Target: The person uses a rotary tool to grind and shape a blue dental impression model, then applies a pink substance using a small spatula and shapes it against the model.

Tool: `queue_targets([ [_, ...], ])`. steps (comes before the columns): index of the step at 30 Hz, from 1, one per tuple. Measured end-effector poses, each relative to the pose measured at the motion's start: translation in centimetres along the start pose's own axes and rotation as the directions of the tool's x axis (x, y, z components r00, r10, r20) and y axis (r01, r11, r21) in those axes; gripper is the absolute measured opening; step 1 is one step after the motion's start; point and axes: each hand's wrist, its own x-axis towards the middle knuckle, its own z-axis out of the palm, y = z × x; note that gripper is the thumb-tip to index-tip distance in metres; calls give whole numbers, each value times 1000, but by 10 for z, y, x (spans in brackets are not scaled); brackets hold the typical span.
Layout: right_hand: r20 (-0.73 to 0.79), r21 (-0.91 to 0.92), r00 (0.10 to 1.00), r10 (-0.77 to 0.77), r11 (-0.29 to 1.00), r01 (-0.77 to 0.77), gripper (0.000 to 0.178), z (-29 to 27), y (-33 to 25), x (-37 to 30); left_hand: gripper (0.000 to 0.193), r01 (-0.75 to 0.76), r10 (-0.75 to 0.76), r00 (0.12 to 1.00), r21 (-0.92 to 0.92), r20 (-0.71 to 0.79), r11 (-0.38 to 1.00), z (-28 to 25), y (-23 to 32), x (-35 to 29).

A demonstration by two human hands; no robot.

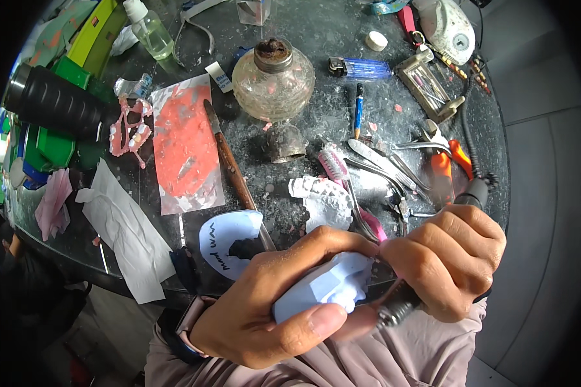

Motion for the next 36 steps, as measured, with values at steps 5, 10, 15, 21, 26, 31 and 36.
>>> queue_targets([
  [5, 29, -91, 999, -25, 995, 27, 27, 1, -1, -1, 73, -29, 32, 999, 89, -33, 996, 0, 1, 3],
  [10, 68, -119, 997, -33, 992, 41, 26, -1, -4, 1, 74, -44, 53, 997, 163, -54, 986, 0, 0, 5],
  [15, 144, -109, 989, 24, 994, -8, 26, -5, -9, 5, 71, -70, 88, 994, 223, -72, 972, -1, -1, 6],
  [21, 145, -98, 989, 34, 995, -20, 27, -3, -8, 3, 68, -80, 100, 993, 248, -69, 966, -3, -2, 6],
  [26, 109, -95, 994, 7, 995, 3, 27, -1, -7, 1, 69, -81, 106, 991, 253, -87, 964, -1, -4, 6],
  [31, 126, -89, 992, 16, 996, -5, 28, -1, -6, 0, 69, -47, 64, 996, 253, -60, 966, -2, -3, 6],
  [36, 110, -94, 994, 2, 996, 8, 27, -1, -5, 1, 68, -109, 123, 992, 281, -31, 953, -4, -6, 6],
])
